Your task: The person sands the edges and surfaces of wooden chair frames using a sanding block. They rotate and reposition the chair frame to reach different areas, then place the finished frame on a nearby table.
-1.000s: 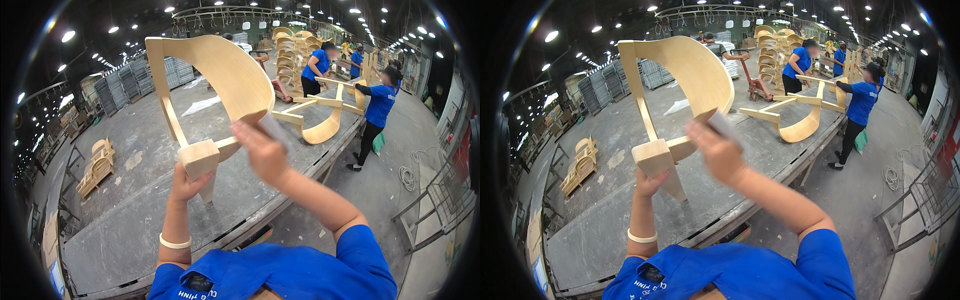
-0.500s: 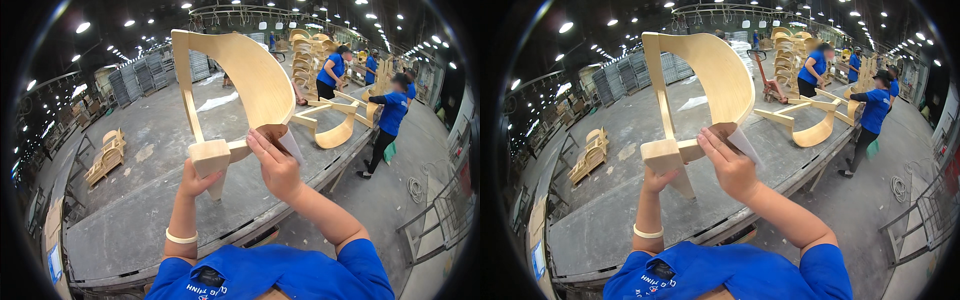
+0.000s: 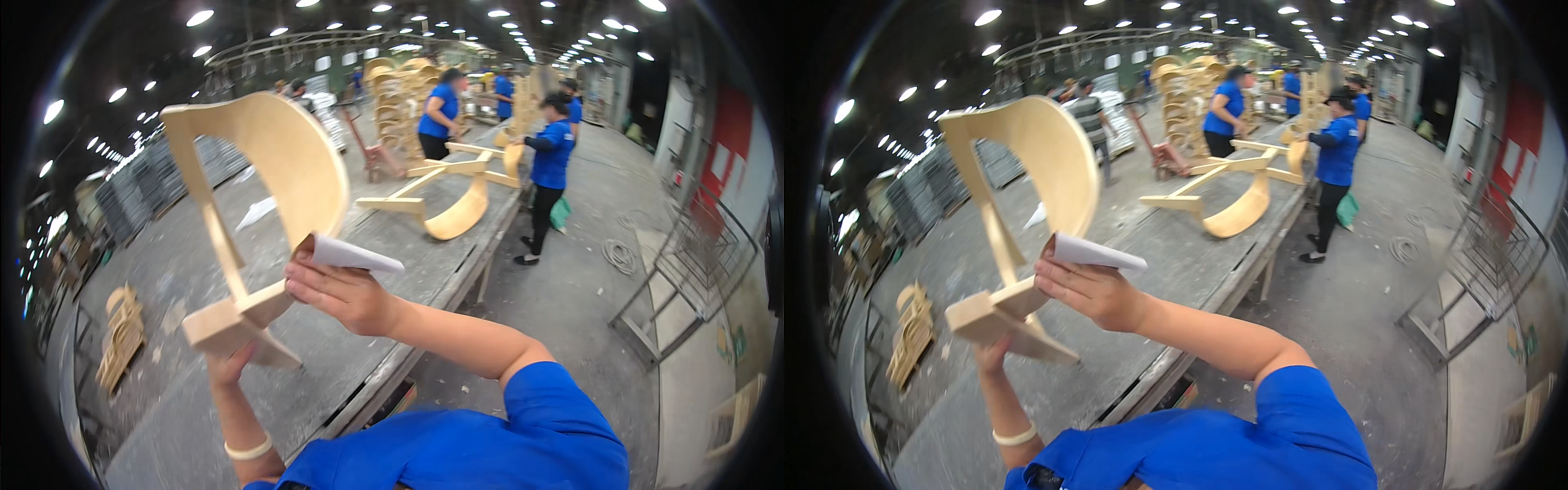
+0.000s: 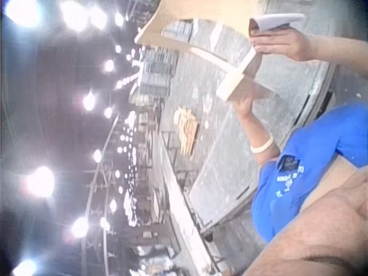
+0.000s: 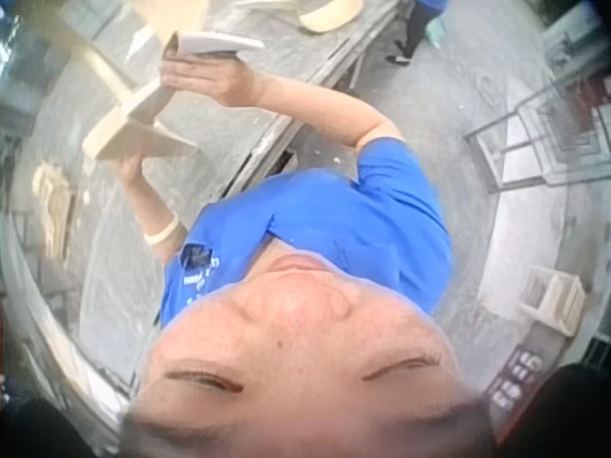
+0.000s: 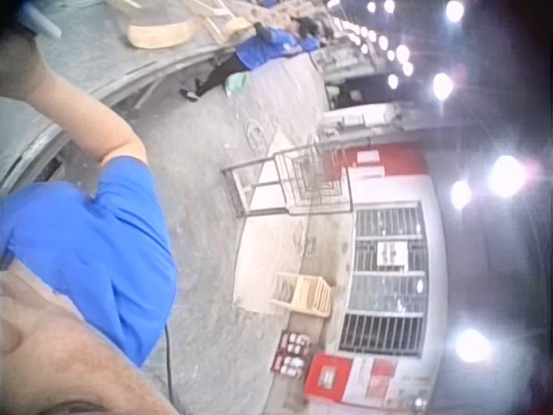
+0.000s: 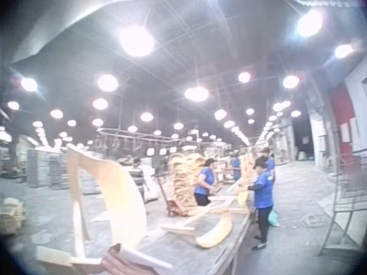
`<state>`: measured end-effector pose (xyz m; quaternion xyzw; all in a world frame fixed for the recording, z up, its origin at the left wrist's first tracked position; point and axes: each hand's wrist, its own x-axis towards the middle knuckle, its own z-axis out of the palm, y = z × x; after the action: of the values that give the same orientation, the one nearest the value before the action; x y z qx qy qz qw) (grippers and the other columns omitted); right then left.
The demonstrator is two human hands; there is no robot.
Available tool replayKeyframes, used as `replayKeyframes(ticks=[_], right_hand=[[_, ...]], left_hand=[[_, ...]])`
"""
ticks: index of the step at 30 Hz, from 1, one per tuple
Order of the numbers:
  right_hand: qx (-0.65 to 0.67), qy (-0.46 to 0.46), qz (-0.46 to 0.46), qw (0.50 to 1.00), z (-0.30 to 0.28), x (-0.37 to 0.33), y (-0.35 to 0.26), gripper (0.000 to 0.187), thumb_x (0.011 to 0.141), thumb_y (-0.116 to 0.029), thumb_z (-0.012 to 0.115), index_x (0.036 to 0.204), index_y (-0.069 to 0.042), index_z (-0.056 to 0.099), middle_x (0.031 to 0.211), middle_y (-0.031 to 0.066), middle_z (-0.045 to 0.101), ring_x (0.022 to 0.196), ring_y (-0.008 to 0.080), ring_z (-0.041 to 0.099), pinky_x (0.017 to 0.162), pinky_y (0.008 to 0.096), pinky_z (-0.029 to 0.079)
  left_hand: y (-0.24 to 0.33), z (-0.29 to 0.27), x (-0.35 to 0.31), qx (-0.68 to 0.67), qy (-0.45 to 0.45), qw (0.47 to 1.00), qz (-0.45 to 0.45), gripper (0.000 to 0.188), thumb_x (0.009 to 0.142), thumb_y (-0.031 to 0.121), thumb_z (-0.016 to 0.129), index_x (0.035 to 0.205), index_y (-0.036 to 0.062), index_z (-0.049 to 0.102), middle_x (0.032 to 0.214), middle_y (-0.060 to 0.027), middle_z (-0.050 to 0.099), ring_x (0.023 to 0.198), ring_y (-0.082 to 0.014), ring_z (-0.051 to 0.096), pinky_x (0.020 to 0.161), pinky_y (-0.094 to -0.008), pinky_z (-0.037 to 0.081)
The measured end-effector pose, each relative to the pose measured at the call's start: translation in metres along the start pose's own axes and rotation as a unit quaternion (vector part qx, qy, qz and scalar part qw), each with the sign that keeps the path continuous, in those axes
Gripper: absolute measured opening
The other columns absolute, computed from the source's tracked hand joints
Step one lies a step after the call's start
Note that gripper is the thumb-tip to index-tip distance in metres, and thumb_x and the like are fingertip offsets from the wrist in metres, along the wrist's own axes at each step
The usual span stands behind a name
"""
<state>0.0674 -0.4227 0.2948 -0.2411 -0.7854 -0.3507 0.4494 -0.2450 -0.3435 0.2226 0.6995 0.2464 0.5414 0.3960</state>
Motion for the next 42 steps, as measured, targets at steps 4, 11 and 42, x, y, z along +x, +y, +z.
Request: replayKeyframes(ticks=[4,11,42], right_hand=[[-0.023,0.021,0.072,0.997,-0.004,-0.007,0.020,0.035,0.084,-0.004,0.054,0.117,-0.002,0.064,0.127,0.0143,0.060,0.124,0.0282,0.053,0.106,0.0397,0.041],[0.011,-0.006,0.002,1.000,0.004,0.021,-0.018,0.037,0.082,-0.001,0.055,0.119,0.000,0.062,0.131,0.0167,0.057,0.126,0.0279,0.051,0.106,0.0397,0.043],[0.017,0.064,0.096,0.993,0.011,0.021,0.023,0.036,0.083,-0.008,0.058,0.119,-0.004,0.061,0.130,0.0118,0.058,0.124,0.0270,0.053,0.100,0.0388,0.045]], left_hand=[[-0.006,-0.007,-0.001,-0.029,-0.002,0.999,0.029,0.068,0.070,0.011,0.074,0.129,-0.0037,0.045,0.111,-0.0182,0.062,0.100,-0.0333,0.064,0.088,-0.0441,0.051],[0.003,-0.009,0.013,-0.082,-0.023,0.996,0.009,0.065,0.070,0.005,0.075,0.128,-0.0027,0.046,0.110,-0.0164,0.063,0.102,-0.0290,0.063,0.089,-0.0428,0.050],[0.010,-0.018,0.005,-0.056,-0.006,0.997,0.053,0.070,0.070,0.024,0.075,0.125,-0.0073,0.045,0.104,-0.0211,0.062,0.097,-0.0315,0.063,0.087,-0.0428,0.049]])
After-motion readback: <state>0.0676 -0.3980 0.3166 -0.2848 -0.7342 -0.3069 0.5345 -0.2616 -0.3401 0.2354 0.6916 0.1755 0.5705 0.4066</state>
